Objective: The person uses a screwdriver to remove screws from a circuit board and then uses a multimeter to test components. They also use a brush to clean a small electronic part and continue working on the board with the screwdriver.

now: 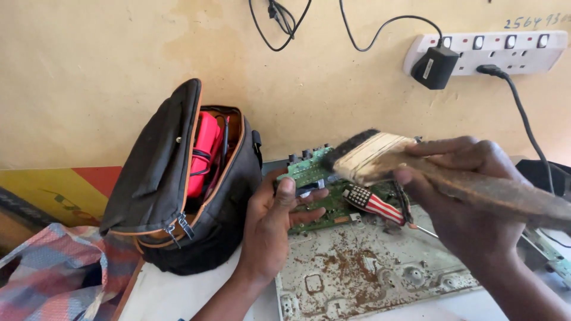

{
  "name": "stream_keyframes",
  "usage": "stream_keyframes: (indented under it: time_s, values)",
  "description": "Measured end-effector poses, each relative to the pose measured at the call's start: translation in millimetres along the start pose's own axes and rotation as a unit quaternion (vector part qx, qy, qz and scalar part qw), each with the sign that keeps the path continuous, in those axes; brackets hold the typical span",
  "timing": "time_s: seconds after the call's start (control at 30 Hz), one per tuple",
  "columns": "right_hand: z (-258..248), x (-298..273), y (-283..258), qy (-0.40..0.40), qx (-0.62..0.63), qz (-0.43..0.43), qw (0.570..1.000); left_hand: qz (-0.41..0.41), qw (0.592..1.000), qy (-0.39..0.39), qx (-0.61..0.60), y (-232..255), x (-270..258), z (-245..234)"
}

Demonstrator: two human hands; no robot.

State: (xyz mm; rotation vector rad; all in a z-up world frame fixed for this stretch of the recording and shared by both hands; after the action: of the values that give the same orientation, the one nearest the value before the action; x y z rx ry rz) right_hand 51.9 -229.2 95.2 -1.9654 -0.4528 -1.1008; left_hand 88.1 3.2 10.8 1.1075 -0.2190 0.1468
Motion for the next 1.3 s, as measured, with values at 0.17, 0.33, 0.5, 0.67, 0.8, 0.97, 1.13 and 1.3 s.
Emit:
stream_keyframes:
  time_s: [0.17, 0.33, 0.5, 0.67, 0.8, 0.97, 1.13, 1.3]
  values:
    - [0, -4, -22, 0.006, 0.070, -0.059, 0.996, 0.031, 0.999, -0.036, -0.002, -5, 1, 7]
    - [6, -1, -9, -0.012, 0.094, -0.145, 0.985, 0.056, 0.998, -0.014, -0.030, -3, 2, -3]
    - [1, -10, -44, -0.005, 0.080, -0.146, 0.986, 0.069, 0.997, -0.029, -0.002, -1, 5, 2]
    - [3, 2, -9, -0.005, 0.105, -0.146, 0.984, 0.045, 0.998, -0.012, -0.039, -2, 3, -2]
    - [0, -4, -33, -0.014, 0.076, -0.116, 0.990, 0.035, 0.999, -0.017, -0.004, -3, 4, 4]
    - [7, -6, -2, -0.033, -0.024, -0.082, 0.996, 0.055, 0.998, -0.038, -0.021, -11, 3, -2]
    - [6, -1, -15, 0.030, 0.144, -0.129, 0.981, 0.029, 0.999, 0.004, -0.045, -9, 6, -8]
    - [14, -3, -10, -0.041, 0.018, -0.140, 0.989, 0.066, 0.996, -0.016, -0.055, -10, 11, -20]
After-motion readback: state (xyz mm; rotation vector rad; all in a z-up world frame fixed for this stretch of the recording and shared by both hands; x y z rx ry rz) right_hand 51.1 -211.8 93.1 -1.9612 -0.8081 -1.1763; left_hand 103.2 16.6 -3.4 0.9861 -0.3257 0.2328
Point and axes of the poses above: each hand's wrist, its own x-axis towards the middle knuckle, its own z-axis out of the palm, y = z × x, the point moved 8 cm from there along x, towards the middle knuckle, and after that the axes turned 3 degrees about -x, right-handed, at the moved point
